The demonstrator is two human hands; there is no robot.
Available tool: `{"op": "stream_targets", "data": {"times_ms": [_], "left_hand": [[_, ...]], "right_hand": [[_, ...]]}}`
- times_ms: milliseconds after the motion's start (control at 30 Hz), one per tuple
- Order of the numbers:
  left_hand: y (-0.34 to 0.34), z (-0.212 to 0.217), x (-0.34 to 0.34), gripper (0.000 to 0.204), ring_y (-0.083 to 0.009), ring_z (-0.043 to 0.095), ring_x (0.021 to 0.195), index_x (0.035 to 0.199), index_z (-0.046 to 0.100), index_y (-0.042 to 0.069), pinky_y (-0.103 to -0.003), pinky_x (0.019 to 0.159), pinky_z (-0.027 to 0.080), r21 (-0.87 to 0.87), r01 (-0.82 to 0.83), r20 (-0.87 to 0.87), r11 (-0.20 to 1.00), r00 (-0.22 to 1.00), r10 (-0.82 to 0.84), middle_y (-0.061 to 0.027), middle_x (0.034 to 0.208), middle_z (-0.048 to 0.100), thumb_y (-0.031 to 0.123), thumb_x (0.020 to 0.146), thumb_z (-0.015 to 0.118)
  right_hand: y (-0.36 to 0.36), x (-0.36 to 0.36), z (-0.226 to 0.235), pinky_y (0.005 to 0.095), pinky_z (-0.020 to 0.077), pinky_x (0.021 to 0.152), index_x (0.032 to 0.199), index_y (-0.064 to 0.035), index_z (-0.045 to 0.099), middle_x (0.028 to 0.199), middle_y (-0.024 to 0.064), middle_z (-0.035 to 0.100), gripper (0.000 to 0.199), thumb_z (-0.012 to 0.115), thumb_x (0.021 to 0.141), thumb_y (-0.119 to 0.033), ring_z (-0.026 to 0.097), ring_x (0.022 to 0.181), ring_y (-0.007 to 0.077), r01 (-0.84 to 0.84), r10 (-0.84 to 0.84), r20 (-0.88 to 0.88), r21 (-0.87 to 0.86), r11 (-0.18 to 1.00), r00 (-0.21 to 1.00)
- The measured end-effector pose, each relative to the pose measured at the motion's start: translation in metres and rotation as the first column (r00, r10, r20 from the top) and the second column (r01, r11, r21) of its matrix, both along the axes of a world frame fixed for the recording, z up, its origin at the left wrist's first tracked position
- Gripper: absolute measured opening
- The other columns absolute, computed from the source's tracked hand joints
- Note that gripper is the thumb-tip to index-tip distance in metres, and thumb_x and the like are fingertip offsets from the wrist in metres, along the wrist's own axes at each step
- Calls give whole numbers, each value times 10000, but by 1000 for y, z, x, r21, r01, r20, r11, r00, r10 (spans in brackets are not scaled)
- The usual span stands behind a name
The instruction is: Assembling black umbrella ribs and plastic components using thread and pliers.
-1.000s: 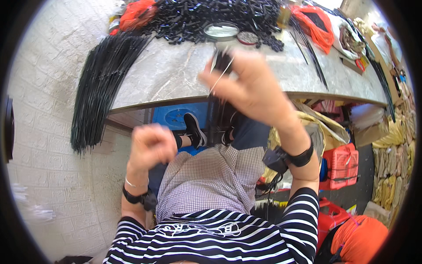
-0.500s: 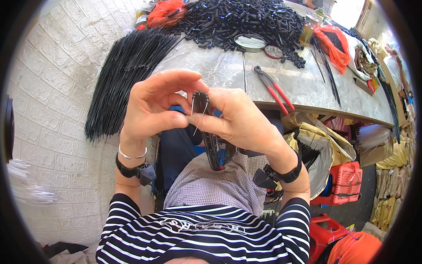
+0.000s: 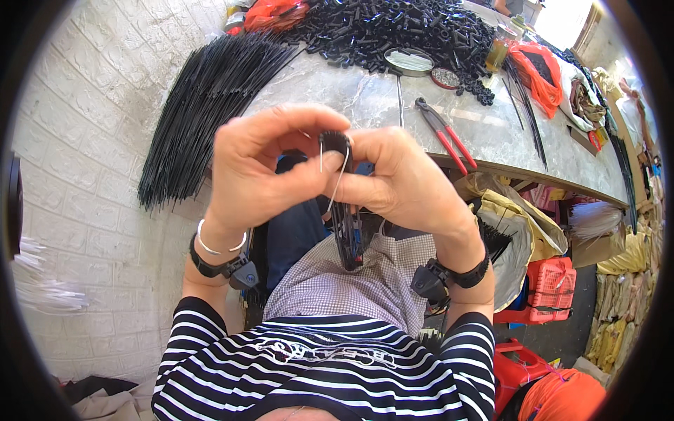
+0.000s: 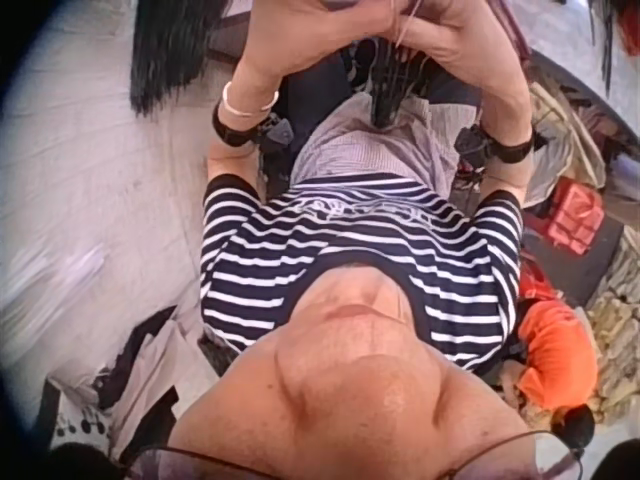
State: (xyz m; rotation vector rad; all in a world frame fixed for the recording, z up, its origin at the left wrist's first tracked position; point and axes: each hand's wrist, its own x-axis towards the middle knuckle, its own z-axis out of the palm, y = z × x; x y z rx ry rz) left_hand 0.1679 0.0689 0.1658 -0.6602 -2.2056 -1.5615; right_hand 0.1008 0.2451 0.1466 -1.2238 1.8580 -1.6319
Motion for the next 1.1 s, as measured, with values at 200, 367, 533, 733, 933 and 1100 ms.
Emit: {"op": "stream_targets", "data": {"times_ms": [200,367,533,733,933,1100], "left_hand": [[10,-14,-18,249,-92,653,763,1010,651,-40,-209,687,530,-12,-158,-7,987,987,158,-55,883,663,-65,764,631],[12,-13,-35,227,-95,659,760,992,649,-35,-213,672,538,-48,-186,28,981,982,188,-60,862,662,-53,767,633],[13,-17,-52,208,-78,647,725,973,644,-27,-200,636,519,-60,-198,29,978,979,200,-47,844,648,-51,767,624],[14,-27,-70,203,-64,593,655,956,646,-12,-200,593,473,-44,-155,-9,987,988,155,-38,814,641,-46,762,595],[7,-40,-87,253,-66,581,655,983,658,-4,-212,575,463,-77,-78,-182,994,981,63,-52,775,649,-71,748,591],[10,-42,-87,247,-70,627,751,1002,666,-26,-204,660,506,165,-50,21,985,999,48,-61,855,677,-91,767,624]], "right_hand": [[0,-12,-26,208,470,556,941,10,662,736,9,641,194,696,794,-113,568,633,52,94,-67,207,-122,988,976],[-1,-20,-34,210,474,564,922,16,664,774,14,653,197,716,782,-113,572,665,50,203,-179,143,-182,962,973],[0,-26,-34,242,444,530,823,21,643,655,41,582,147,704,784,-107,532,600,63,350,-356,-48,-100,931,933],[1,-36,-43,255,404,483,796,32,630,620,52,532,173,667,838,-132,511,550,84,323,-335,-120,-111,940,934],[0,-39,-38,246,407,494,814,45,630,641,28,546,228,608,905,-163,526,566,74,308,-314,-39,-111,945,949],[2,-47,-37,231,416,505,817,38,635,667,-1,555,229,594,915,-165,523,583,58,255,-246,106,-80,964,963]]}}
